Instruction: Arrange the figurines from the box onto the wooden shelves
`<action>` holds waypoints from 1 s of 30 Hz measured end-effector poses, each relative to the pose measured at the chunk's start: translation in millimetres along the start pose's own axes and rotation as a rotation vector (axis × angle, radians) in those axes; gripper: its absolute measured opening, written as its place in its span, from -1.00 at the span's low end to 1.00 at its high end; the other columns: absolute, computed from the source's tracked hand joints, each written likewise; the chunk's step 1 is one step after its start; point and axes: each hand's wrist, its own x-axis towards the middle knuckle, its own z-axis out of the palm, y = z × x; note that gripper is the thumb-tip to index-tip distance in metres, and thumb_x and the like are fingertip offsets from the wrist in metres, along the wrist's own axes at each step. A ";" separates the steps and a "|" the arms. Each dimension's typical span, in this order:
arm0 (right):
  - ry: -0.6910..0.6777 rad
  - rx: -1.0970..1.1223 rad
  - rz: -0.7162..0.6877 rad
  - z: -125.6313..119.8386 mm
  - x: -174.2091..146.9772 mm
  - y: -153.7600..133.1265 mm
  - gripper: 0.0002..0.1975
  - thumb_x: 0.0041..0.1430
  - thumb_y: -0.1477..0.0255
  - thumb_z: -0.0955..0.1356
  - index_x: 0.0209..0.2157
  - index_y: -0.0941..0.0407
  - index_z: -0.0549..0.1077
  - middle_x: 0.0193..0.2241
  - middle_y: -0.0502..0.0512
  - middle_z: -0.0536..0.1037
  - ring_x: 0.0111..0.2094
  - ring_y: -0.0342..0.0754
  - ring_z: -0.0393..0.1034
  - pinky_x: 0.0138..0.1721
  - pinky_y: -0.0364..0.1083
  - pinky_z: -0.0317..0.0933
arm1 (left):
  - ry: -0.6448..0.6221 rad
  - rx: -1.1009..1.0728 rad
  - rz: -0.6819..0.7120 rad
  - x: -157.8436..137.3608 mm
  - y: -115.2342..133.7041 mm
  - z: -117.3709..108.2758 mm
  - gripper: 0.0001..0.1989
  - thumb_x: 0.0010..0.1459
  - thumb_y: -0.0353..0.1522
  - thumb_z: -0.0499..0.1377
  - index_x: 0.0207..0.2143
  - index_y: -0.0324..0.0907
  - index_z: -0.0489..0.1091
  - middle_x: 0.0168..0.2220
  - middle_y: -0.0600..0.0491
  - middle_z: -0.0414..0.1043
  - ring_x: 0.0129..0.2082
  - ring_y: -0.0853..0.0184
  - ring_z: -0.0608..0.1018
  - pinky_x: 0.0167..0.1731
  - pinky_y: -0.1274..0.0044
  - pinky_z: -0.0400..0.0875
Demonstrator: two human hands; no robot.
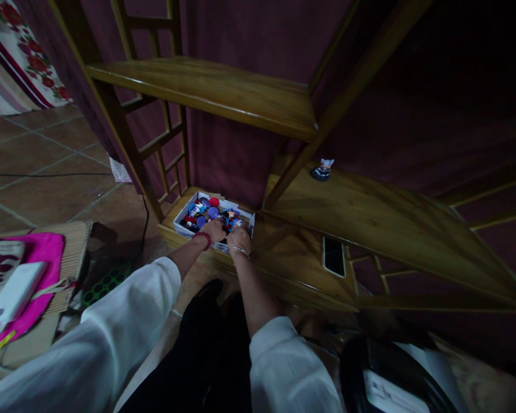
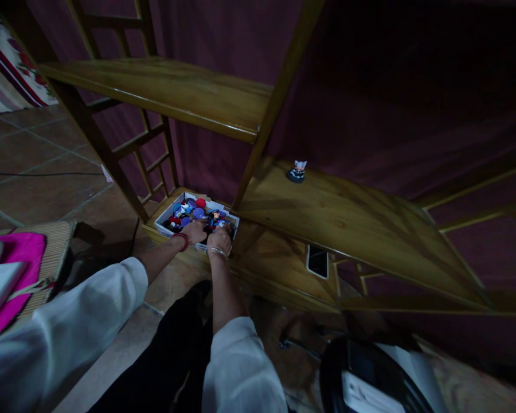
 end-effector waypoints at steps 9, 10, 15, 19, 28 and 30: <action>0.058 -0.023 0.006 1.8 -1.0 -0.6 -0.73 0.20 0.39 0.09 -0.10 0.14 0.23 -0.13 0.25 0.38 -0.23 -0.01 0.39 -0.26 -0.09 0.21 | -0.029 -0.046 0.027 -3.1 0.6 -1.0 -0.64 -0.03 -0.49 0.02 -0.12 -0.32 0.30 0.19 -0.16 -0.03 0.00 0.19 0.34 -0.02 0.46 0.20; 0.049 -0.027 0.007 1.9 -0.9 -0.7 -0.73 0.20 0.40 0.10 -0.10 0.15 0.23 -0.16 0.24 0.41 -0.22 -0.01 0.39 -0.25 -0.09 0.21 | -0.030 -0.048 0.025 -2.8 0.3 -0.8 -0.63 -0.04 -0.49 0.03 -0.10 -0.31 0.30 0.20 -0.16 -0.04 0.00 0.18 0.34 -0.02 0.45 0.20; 0.040 -0.034 0.014 1.6 -1.3 -1.7 -0.73 0.19 0.42 0.13 -0.11 0.19 0.26 -0.21 0.24 0.46 -0.19 -0.01 0.39 -0.25 -0.12 0.21 | -0.015 -0.057 0.041 0.5 -1.5 1.0 -0.63 -0.07 -0.54 0.01 -0.14 -0.30 0.33 0.07 -0.12 0.21 0.11 0.27 0.21 0.05 0.52 0.12; 0.022 -0.040 0.022 0.7 -1.2 -1.8 -0.73 0.18 0.45 0.14 -0.12 0.20 0.28 -0.22 0.26 0.48 -0.22 0.00 0.41 -0.28 -0.12 0.23 | 0.046 -0.069 0.017 3.9 -1.6 2.5 -0.68 -0.07 -0.55 0.01 -0.22 -0.28 0.37 -0.02 -0.11 0.32 0.14 0.32 0.15 0.06 0.57 0.09; 0.021 -0.042 0.037 -4.7 -2.3 -4.5 -0.72 0.18 0.44 0.13 -0.14 0.24 0.31 -0.27 0.30 0.50 -0.22 0.01 0.42 -0.27 -0.11 0.23 | 0.372 -0.097 -0.227 -4.1 4.0 0.4 -0.67 -0.04 -0.40 0.05 -0.17 -0.22 0.35 0.09 -0.09 0.12 -0.01 0.26 0.33 -0.01 0.53 0.18; 0.022 -0.035 0.032 -4.2 -2.0 -4.6 -0.71 0.18 0.43 0.13 -0.14 0.24 0.32 -0.28 0.29 0.51 -0.21 0.00 0.41 -0.26 -0.11 0.23 | 0.508 -0.071 -0.351 -10.2 6.7 -1.6 -0.66 -0.06 -0.39 0.06 -0.17 -0.25 0.34 0.07 -0.14 0.12 0.01 0.18 0.29 -0.03 0.45 0.19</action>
